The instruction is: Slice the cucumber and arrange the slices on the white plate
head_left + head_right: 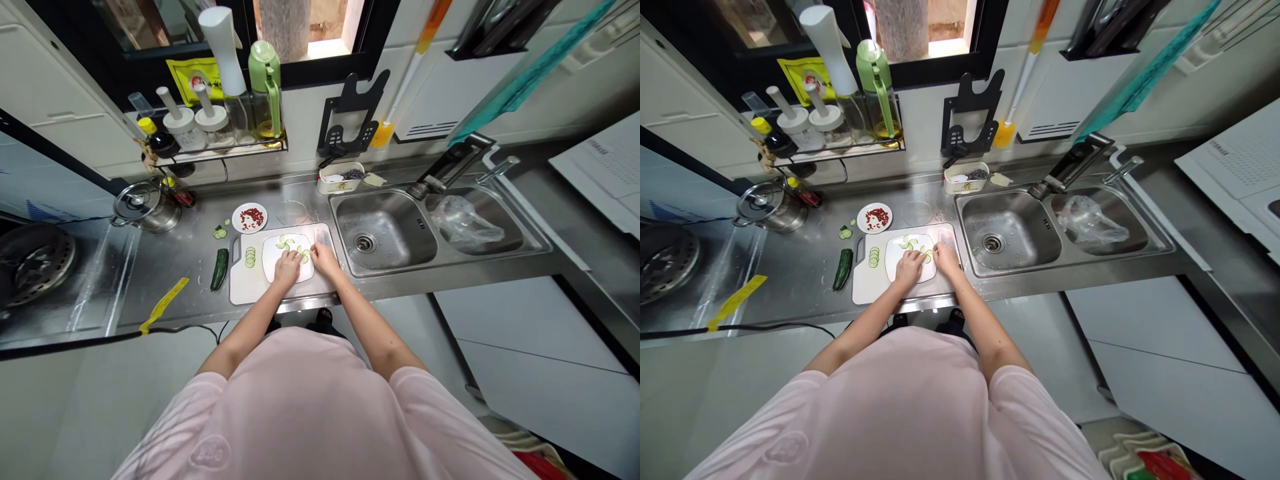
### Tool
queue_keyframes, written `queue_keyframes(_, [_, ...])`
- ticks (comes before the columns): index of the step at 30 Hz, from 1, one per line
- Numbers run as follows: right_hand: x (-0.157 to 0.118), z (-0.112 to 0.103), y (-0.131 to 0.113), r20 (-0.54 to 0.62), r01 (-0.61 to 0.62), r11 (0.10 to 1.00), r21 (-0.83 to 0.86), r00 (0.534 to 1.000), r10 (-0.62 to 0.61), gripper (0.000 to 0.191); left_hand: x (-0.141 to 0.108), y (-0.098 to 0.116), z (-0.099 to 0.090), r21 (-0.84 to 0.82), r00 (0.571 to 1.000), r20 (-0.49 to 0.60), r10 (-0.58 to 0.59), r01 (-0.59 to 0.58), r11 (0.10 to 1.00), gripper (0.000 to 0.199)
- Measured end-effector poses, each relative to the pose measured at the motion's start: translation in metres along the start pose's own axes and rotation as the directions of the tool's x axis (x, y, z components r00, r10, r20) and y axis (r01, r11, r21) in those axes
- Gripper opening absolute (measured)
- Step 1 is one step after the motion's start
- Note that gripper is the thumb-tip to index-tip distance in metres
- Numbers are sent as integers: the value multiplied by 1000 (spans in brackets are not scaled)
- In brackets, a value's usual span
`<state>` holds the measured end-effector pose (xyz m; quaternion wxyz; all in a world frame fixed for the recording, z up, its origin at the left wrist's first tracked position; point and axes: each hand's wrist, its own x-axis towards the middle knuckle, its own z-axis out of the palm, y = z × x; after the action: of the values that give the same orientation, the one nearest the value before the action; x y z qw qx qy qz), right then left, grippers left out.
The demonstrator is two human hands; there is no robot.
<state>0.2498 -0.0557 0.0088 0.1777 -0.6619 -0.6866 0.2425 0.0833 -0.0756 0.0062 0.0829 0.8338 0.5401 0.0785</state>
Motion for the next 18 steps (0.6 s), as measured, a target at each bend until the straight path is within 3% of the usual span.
queue_keyframes(18, [0,9,3,-37,35,999,-25,999,-36,19,2,-2,7,17,998,-16,60,-60,998,36])
